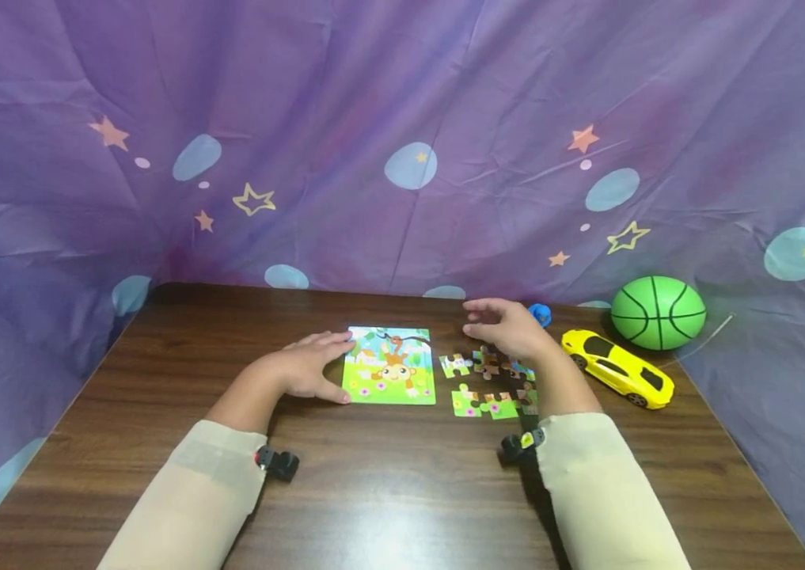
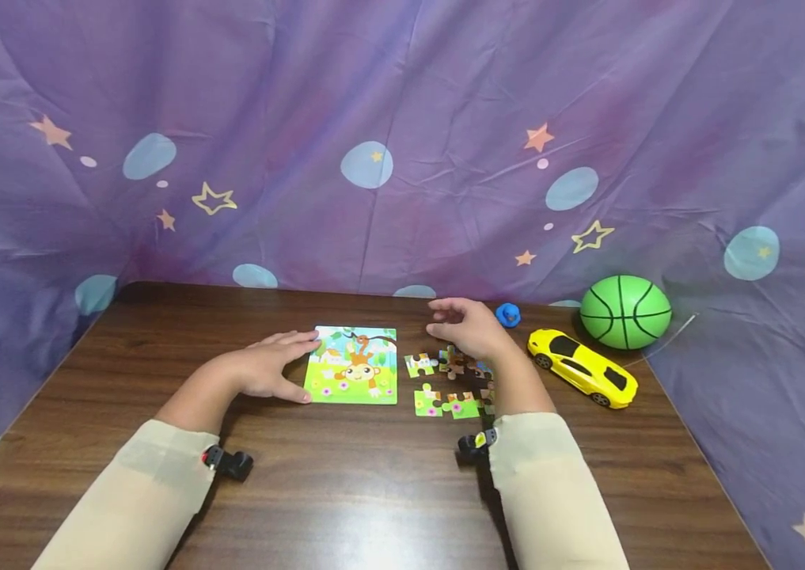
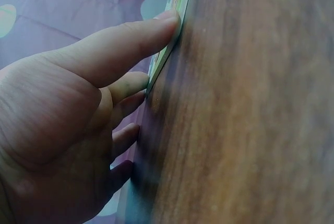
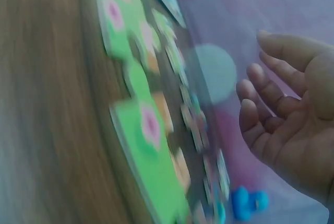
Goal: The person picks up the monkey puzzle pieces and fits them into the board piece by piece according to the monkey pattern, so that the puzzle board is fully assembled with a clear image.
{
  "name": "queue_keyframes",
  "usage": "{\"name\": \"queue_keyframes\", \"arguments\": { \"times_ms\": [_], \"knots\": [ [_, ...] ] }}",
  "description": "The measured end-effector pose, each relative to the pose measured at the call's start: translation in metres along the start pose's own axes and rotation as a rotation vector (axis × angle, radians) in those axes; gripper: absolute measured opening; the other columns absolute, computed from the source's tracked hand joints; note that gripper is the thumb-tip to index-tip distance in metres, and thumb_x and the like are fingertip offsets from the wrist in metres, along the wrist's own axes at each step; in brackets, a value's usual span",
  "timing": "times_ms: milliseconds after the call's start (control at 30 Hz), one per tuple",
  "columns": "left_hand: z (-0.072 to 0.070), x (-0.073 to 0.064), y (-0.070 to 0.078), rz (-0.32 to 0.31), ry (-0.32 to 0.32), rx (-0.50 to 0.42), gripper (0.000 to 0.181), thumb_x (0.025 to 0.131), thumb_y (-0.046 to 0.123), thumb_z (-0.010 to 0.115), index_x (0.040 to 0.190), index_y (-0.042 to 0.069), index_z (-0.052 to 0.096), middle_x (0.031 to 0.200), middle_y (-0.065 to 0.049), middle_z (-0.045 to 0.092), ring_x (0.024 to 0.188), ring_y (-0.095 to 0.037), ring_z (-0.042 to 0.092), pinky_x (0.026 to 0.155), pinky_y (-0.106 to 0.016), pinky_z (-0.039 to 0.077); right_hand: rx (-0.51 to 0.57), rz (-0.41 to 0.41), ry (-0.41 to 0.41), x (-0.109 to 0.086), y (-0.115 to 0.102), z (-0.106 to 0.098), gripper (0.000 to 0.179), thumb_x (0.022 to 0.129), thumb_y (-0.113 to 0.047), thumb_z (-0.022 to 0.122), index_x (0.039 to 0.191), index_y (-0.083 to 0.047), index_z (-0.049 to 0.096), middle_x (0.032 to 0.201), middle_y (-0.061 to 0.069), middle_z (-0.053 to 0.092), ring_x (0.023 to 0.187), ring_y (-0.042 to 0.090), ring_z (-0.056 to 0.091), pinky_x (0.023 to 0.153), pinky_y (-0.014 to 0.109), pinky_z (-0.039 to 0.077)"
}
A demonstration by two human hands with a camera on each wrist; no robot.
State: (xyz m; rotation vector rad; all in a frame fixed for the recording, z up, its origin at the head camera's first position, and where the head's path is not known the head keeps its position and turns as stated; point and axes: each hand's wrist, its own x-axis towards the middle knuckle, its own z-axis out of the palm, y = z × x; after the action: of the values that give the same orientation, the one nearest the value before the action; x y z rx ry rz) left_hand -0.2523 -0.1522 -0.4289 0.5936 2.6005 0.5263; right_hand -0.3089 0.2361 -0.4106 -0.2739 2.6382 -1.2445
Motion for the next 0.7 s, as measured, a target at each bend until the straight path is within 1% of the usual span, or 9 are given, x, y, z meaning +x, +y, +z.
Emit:
{"name": "queue_keyframes", "arguments": {
  "times_ms": [100, 233, 367, 500, 600, 700],
  "knots": [
    [0.000, 0.000, 0.001, -0.003, 0.000, -0.006, 0.104, 0.088, 0.057, 0.082, 0.171, 0.025, 0.029, 0.183, 0.002, 0.015, 0.170, -0.037, 0.008, 0.134, -0.070, 0.013, 0.022, 0.029, 0.052, -0.007, 0.016, -0.013, 0.056, 0.101, -0.027, 0.075, 0.152, -0.011, 0.059, 0.144, 0.016, 0.068, 0.134, 0.034, 0.064, 0.103, 0.040, 0.059],
    [0.000, 0.000, 0.002, -0.002, -0.001, -0.005, 0.105, 0.088, 0.058, 0.082, 0.171, 0.025, 0.028, 0.183, 0.001, 0.015, 0.170, -0.037, 0.008, 0.134, -0.070, 0.013, 0.046, 0.047, 0.113, -0.015, 0.033, -0.024, 0.056, 0.101, -0.025, 0.075, 0.152, -0.009, 0.059, 0.146, 0.020, 0.066, 0.131, 0.034, 0.063, 0.094, 0.028, 0.058],
    [-0.001, -0.001, 0.004, 0.000, -0.006, -0.004, 0.105, 0.088, 0.058, 0.082, 0.172, 0.025, 0.027, 0.183, 0.001, 0.014, 0.170, -0.037, 0.008, 0.134, -0.070, 0.013, 0.067, 0.073, 0.156, -0.021, 0.045, -0.032, 0.057, 0.101, -0.024, 0.075, 0.153, -0.008, 0.057, 0.151, 0.021, 0.063, 0.136, 0.034, 0.060, 0.096, 0.024, 0.054],
    [-0.001, -0.001, 0.004, 0.002, -0.006, -0.002, 0.105, 0.089, 0.057, 0.081, 0.172, 0.024, 0.027, 0.183, 0.000, 0.014, 0.170, -0.038, 0.008, 0.134, -0.070, 0.014, 0.071, 0.082, 0.176, -0.020, 0.055, -0.034, 0.058, 0.101, -0.021, 0.075, 0.154, -0.005, 0.055, 0.157, 0.021, 0.059, 0.141, 0.038, 0.058, 0.111, 0.040, 0.052],
    [0.000, -0.001, 0.002, 0.004, -0.005, 0.005, 0.104, 0.089, 0.058, 0.081, 0.172, 0.024, 0.027, 0.183, 0.000, 0.014, 0.170, -0.038, 0.008, 0.134, -0.069, 0.014, 0.074, 0.087, 0.184, -0.018, 0.060, -0.033, 0.058, 0.102, -0.017, 0.074, 0.154, -0.003, 0.055, 0.159, 0.020, 0.057, 0.143, 0.039, 0.056, 0.118, 0.048, 0.048],
    [0.000, 0.001, 0.002, 0.010, -0.003, 0.011, 0.104, 0.089, 0.058, 0.081, 0.172, 0.024, 0.027, 0.183, -0.001, 0.014, 0.170, -0.038, 0.009, 0.134, -0.069, 0.014, 0.052, 0.098, 0.191, -0.017, 0.064, -0.033, 0.057, 0.101, -0.016, 0.074, 0.153, -0.002, 0.055, 0.156, 0.022, 0.058, 0.141, 0.039, 0.056, 0.116, 0.047, 0.049]
  ]
}}
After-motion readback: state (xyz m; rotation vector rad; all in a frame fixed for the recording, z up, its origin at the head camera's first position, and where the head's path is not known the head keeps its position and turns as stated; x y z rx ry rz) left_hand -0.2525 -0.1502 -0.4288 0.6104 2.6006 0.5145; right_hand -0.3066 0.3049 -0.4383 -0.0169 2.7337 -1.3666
